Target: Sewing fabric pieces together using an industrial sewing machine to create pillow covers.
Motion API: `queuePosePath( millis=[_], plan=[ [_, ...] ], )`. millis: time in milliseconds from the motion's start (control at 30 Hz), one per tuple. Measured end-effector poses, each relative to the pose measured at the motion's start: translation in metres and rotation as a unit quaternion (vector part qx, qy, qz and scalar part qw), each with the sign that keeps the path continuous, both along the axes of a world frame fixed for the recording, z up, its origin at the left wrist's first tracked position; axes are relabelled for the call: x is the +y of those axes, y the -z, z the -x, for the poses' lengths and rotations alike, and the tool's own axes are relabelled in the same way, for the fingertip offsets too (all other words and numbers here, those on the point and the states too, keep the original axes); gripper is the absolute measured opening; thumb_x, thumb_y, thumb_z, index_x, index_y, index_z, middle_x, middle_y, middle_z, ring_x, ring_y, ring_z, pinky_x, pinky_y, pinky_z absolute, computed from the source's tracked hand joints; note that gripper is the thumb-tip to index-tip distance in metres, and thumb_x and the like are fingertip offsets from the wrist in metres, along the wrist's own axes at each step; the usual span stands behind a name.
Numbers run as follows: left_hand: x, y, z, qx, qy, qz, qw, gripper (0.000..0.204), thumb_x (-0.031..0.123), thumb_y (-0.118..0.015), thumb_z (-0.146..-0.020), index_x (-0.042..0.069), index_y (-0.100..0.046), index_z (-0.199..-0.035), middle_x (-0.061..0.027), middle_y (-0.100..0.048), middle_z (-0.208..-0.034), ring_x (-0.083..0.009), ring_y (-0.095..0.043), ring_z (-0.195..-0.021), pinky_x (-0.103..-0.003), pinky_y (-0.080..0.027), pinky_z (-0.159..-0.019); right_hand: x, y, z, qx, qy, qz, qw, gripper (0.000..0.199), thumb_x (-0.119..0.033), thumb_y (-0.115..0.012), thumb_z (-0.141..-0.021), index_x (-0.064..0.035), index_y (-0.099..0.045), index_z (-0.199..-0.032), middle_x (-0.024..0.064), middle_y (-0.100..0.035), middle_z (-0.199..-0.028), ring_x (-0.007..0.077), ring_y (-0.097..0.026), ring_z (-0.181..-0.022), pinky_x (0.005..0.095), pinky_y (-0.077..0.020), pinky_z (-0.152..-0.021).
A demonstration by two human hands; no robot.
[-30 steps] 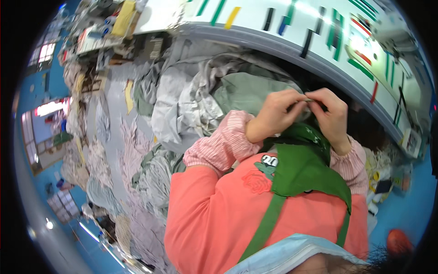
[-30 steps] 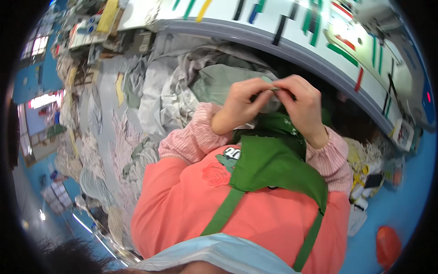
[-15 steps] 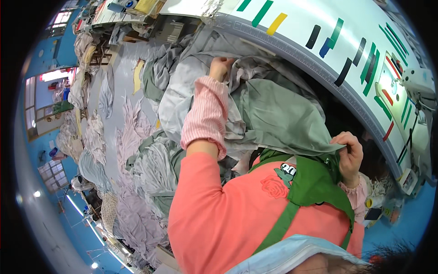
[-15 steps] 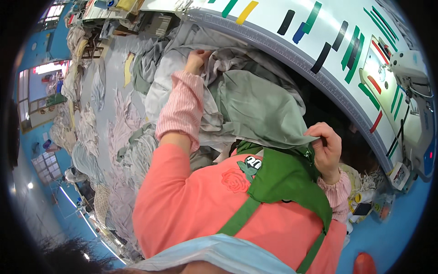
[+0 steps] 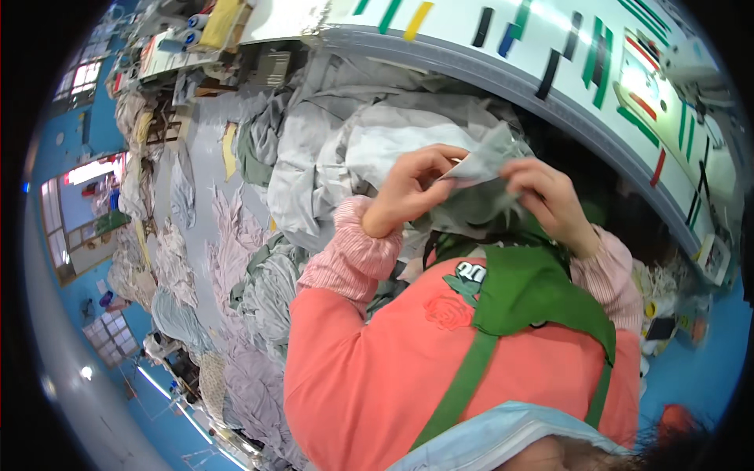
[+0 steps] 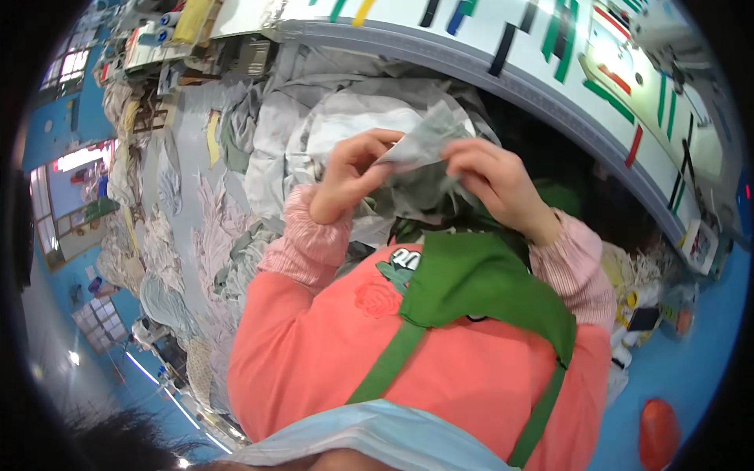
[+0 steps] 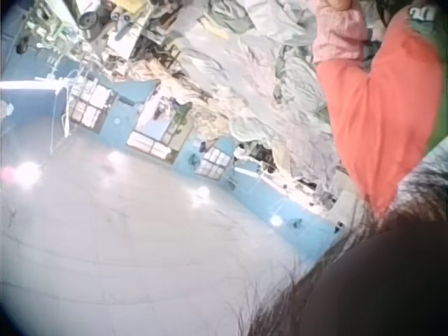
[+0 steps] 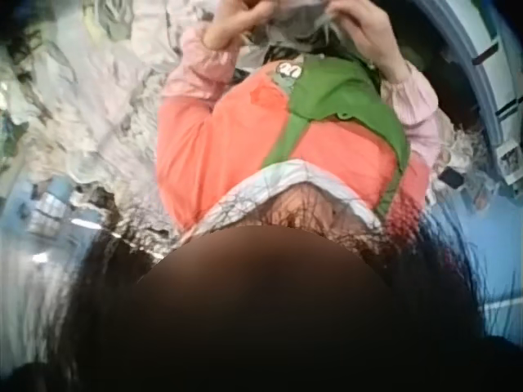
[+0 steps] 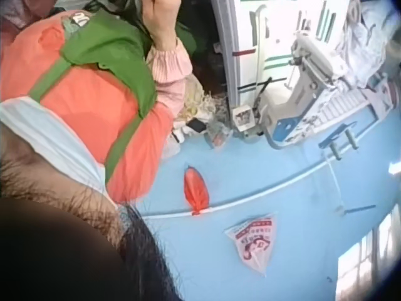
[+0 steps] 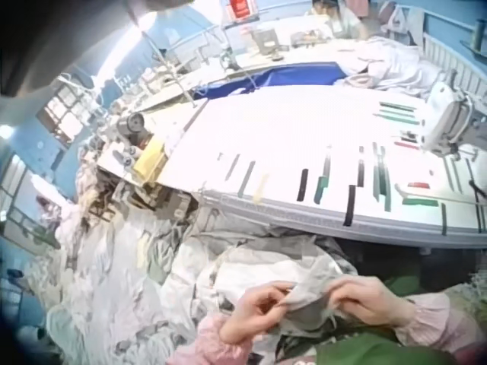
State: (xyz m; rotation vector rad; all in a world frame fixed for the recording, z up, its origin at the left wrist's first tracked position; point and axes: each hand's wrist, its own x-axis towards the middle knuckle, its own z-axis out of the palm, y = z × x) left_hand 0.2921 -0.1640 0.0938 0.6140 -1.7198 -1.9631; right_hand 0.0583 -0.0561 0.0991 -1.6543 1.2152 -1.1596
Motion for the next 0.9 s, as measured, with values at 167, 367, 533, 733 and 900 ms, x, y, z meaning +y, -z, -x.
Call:
queuePosePath(
  millis=[167,367,533,733,900],
  plan=[
    [0.041,0.049,0.023,0.02,0.001,-0.174,0.985,0.028,-0.002,-0.056,-0.085,0.0,-0.05,-0.111,-0.0097,-0.057,-0.115,-0.0123,-0.056,-0.097,-0.026,-0.045,-0.085,-0.003,0.023,-0.012,-0.017,0.021,-0.025,0.999,0.017,0.009,-0.058,-0.077,-0.0006,-0.057,-0.092,0.0119,-0.061,-0.097,0.0246,-0.062,-0.086,0.0298,-0.0485,-0.073],
    [0.042,0.027,0.054,0.044,-0.12,-0.336,0.933,0.032,-0.004,-0.058,-0.084,-0.003,-0.054,-0.116,-0.0038,-0.06,-0.099,-0.0083,-0.057,-0.087,-0.021,-0.045,-0.073,0.007,0.014,-0.016,0.04,0.04,0.037,0.998,0.016,0.007,-0.061,-0.078,-0.0017,-0.058,-0.091,0.0109,-0.058,-0.1,0.0254,-0.061,-0.083,0.0305,-0.0493,-0.07],
    [0.025,-0.002,0.055,0.005,-0.09,0.057,0.994,0.022,-0.008,-0.056,-0.084,0.001,-0.064,-0.102,-0.0046,-0.061,-0.092,-0.0127,-0.057,-0.081,-0.024,-0.045,-0.07,0.004,-0.02,0.005,-0.046,0.103,-0.002,0.994,0.007,0.005,-0.058,-0.085,0.0002,-0.058,-0.091,0.0093,-0.054,-0.117,0.0079,-0.052,-0.081,0.02,-0.0432,-0.067],
    [0.006,-0.027,0.048,-0.007,-0.027,0.235,0.972,0.036,-0.007,-0.064,-0.077,0.004,-0.062,-0.111,-0.007,-0.06,-0.09,-0.0169,-0.057,-0.077,-0.027,-0.044,-0.068,-0.009,-0.026,0.014,-0.038,0.059,-0.034,0.997,0.008,0.004,-0.056,-0.088,0.0001,-0.056,-0.095,0.0055,-0.056,-0.104,0.0072,-0.05,-0.08,0.0194,-0.0422,-0.069],
    [0.0,-0.034,-0.011,-0.171,-0.033,0.335,0.926,0.049,0.001,-0.07,-0.074,0.005,-0.055,-0.121,-0.0119,-0.058,-0.106,-0.027,-0.056,-0.095,-0.034,-0.046,-0.081,-0.035,-0.071,0.005,-0.124,0.125,0.078,0.981,0.01,-0.001,-0.053,-0.093,-0.0035,-0.059,-0.101,0.0012,-0.057,-0.097,0.0074,-0.051,-0.085,0.0199,-0.0417,-0.072]
  ],
)
